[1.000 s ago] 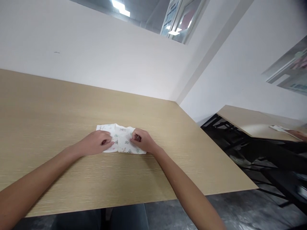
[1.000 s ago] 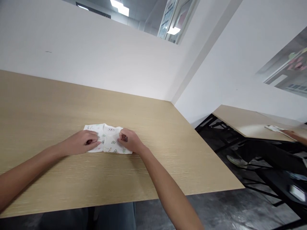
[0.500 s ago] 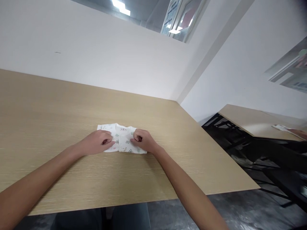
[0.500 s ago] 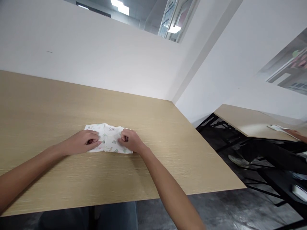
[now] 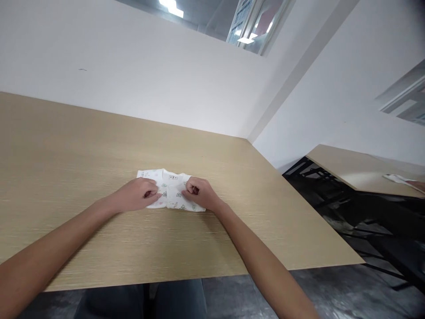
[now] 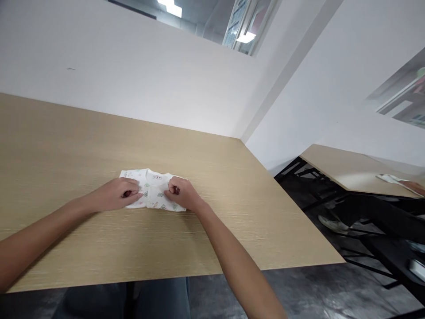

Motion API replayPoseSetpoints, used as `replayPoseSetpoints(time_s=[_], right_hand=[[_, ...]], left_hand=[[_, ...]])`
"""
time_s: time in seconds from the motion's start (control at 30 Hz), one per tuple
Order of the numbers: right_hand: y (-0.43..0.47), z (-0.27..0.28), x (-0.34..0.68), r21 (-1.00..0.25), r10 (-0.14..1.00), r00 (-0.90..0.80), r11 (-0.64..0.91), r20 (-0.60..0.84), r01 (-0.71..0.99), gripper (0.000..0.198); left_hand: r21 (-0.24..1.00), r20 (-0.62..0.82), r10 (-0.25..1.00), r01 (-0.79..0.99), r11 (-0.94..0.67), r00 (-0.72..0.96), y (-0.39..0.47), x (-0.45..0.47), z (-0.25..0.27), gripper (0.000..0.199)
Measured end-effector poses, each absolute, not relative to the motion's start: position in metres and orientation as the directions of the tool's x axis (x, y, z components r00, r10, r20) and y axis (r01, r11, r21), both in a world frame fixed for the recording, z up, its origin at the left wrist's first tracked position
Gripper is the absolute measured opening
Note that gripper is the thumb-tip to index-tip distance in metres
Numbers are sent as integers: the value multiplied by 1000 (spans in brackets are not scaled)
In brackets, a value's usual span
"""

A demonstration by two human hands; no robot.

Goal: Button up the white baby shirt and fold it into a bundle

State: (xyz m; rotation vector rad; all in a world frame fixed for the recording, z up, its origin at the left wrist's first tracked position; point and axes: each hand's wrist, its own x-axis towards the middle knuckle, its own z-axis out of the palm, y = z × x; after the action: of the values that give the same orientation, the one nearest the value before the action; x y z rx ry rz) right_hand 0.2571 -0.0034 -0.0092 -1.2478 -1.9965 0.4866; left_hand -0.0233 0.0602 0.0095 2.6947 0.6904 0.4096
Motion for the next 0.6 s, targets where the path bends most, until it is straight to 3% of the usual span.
replayPoseSetpoints(time_s=[0.6], right_hand=[[-4,-10,257,-637,892,-273,449,359,627,27]], left_hand=[[354,173,501,421,-835,848,62,-24,6,43]])
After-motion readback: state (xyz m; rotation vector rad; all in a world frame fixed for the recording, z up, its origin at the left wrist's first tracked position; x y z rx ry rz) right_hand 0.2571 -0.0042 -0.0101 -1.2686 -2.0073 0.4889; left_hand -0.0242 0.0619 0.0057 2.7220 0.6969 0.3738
